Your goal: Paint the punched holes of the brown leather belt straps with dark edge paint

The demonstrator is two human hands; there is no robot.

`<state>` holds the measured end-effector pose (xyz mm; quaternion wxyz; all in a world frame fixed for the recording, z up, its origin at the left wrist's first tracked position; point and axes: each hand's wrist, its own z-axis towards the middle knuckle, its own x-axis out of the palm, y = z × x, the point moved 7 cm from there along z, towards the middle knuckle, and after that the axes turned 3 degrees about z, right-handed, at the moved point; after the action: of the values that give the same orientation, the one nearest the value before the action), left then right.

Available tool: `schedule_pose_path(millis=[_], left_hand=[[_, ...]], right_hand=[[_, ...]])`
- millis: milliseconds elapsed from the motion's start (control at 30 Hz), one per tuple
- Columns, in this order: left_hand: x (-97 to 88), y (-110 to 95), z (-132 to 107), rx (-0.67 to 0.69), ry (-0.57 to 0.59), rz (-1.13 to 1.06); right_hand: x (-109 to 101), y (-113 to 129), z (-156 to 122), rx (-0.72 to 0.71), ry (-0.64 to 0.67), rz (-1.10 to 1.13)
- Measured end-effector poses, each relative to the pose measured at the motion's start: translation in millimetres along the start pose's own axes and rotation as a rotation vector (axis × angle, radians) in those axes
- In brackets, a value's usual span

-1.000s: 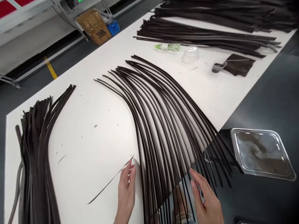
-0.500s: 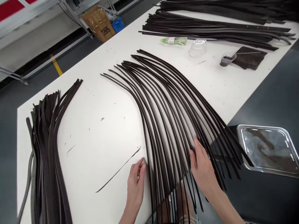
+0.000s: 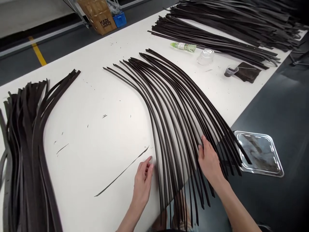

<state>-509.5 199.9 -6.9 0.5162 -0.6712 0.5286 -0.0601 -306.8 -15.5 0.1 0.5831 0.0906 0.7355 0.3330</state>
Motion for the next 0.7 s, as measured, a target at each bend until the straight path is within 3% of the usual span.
schedule_pose_path(millis=[133, 367, 600, 700], left_hand=[[4.1, -5, 5, 0.023, 0.010, 0.024], [20.9, -33, 14, 0.079, -0.057, 0.169], [19.4, -35, 16, 0.054, -0.070, 0.156], [27.9, -43, 22, 0.050, -0.061, 0.145]], right_hand=[[4, -2, 2, 0.024, -0.016, -0.003], [7, -1, 5, 0.024, -0.074, 0.017], [4, -1, 10, 0.006, -0.073, 0.073], [4, 1, 10, -0.002, -0.078, 0.101]])
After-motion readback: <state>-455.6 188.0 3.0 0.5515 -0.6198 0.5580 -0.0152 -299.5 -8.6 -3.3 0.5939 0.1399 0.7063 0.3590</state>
